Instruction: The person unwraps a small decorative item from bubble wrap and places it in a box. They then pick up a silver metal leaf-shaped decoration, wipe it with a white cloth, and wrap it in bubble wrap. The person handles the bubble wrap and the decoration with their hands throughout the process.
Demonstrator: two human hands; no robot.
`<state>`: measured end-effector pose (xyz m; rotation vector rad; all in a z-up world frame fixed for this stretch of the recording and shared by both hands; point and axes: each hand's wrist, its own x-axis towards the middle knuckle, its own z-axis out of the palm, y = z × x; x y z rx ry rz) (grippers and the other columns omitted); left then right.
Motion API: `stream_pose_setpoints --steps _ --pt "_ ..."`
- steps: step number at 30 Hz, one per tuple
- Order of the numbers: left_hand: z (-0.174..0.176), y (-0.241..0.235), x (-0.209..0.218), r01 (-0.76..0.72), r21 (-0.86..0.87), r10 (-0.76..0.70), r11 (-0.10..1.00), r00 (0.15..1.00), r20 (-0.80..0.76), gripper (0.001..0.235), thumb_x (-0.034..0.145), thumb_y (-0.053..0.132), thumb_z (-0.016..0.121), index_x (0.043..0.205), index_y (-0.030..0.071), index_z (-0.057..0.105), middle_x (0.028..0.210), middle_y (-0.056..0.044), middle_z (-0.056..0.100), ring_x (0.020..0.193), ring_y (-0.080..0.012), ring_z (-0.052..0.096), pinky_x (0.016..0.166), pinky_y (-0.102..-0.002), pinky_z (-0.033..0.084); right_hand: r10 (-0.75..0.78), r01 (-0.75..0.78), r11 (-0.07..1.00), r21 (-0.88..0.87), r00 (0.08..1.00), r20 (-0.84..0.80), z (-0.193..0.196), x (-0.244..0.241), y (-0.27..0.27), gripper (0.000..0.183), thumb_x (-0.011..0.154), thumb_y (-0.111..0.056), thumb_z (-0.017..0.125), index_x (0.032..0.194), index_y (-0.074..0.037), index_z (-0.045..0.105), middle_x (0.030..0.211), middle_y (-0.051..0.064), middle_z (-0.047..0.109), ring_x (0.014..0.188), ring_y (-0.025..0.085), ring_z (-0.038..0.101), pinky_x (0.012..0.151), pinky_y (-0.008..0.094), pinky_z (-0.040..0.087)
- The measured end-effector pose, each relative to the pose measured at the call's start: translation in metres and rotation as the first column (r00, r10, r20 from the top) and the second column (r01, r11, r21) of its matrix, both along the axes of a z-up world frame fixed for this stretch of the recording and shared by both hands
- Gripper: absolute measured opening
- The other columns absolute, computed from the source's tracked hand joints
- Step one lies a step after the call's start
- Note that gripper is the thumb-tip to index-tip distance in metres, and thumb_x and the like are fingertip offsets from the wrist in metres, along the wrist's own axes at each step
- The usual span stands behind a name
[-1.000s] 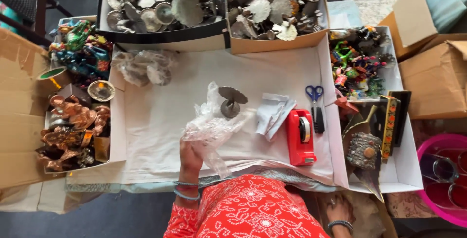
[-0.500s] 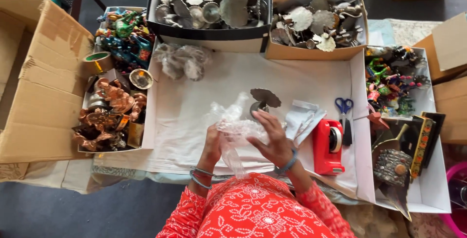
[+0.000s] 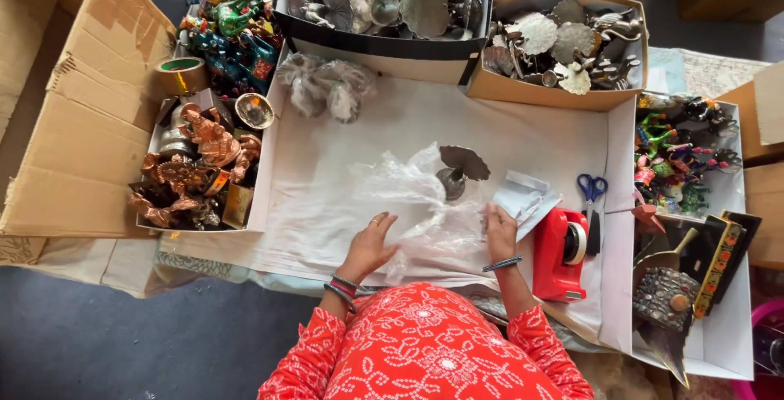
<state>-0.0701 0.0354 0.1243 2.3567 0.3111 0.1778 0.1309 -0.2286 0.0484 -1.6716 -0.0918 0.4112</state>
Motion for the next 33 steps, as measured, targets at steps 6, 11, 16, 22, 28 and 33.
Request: stream_pose_setpoints --steps 6,11,16,22,28,33 --pt "-0.021 -0.007 0.011 -0.237 -0.297 0.165 0.925 0.955 -0.247 0.043 0.088 0.045 0.071 0.114 0.012 0.073 0.119 -0.01 0.072 0.103 -0.0275 0.074 0.088 -0.038 0.059 -0.164 0.178 0.971 0.157 0.982 -0.097 -0.03 -0.012 -0.03 0.034 0.105 -0.03 0.063 0.095 0.002 0.072 0.071 -0.003 0.057 0.063 0.006 0.046 0.059 0.023 0.036" --pt "0.009 -0.043 0.053 -0.002 -0.14 -0.006 0.99 0.999 -0.052 0.053 0.087 0.052 0.073 0.112 0.006 0.073 0.111 -0.016 0.072 0.102 -0.0354 0.07 0.084 -0.045 0.056 -0.049 0.072 0.992 0.101 0.976 -0.212 0.017 -0.038 -0.005 0.024 0.095 -0.028 0.071 0.102 -0.006 0.075 0.077 -0.011 0.062 0.065 0.0 0.048 0.058 0.02 0.038" --pt "-0.037 -0.048 0.061 -0.119 -0.09 0.092 0.989 0.96 -0.264 0.031 0.097 0.032 0.057 0.119 0.023 0.076 0.098 -0.012 0.076 0.089 -0.0325 0.073 0.079 -0.044 0.057 -0.029 0.042 0.991 0.125 0.994 -0.105 0.001 -0.036 -0.007 0.02 0.093 -0.024 0.075 0.1 -0.006 0.079 0.071 -0.013 0.058 0.057 -0.001 0.037 0.049 0.021 0.025" --pt "0.007 -0.039 0.04 -0.226 -0.078 0.228 0.971 0.973 0.019 0.02 0.097 0.02 0.062 0.113 0.02 0.074 0.091 -0.011 0.073 0.083 -0.0331 0.07 0.073 -0.046 0.056 -0.226 0.221 0.968 0.116 0.974 0.032 -0.005 -0.042 -0.012 0.022 0.1 -0.022 0.074 0.093 -0.002 0.078 0.069 -0.015 0.053 0.06 -0.003 0.036 0.053 0.02 0.026" --pt "0.042 -0.028 0.031 -0.056 0.222 0.05 0.973 0.998 0.031 0.045 0.088 0.002 0.06 0.124 0.025 0.075 0.092 -0.009 0.065 0.08 -0.03 0.066 0.069 -0.043 0.054 0.512 -0.21 0.743 -0.636 0.79 0.337 0.057 -0.037 -0.015 0.033 0.081 -0.023 0.087 0.095 0.001 0.068 0.082 0.01 0.067 0.078 0.018 0.063 0.072 0.031 0.05" --pt "0.015 -0.051 0.023 0.052 0.164 -0.076 0.985 0.987 0.139 0.037 0.086 0.0 0.06 0.113 0.018 0.076 0.1 -0.008 0.066 0.087 -0.0283 0.067 0.073 -0.042 0.055 0.39 -0.238 0.898 -0.369 0.818 0.422 0.137 -0.032 0.055 0.033 0.092 -0.026 0.073 0.118 -0.005 0.07 0.11 0.012 0.071 0.1 0.025 0.07 0.078 0.036 0.058"
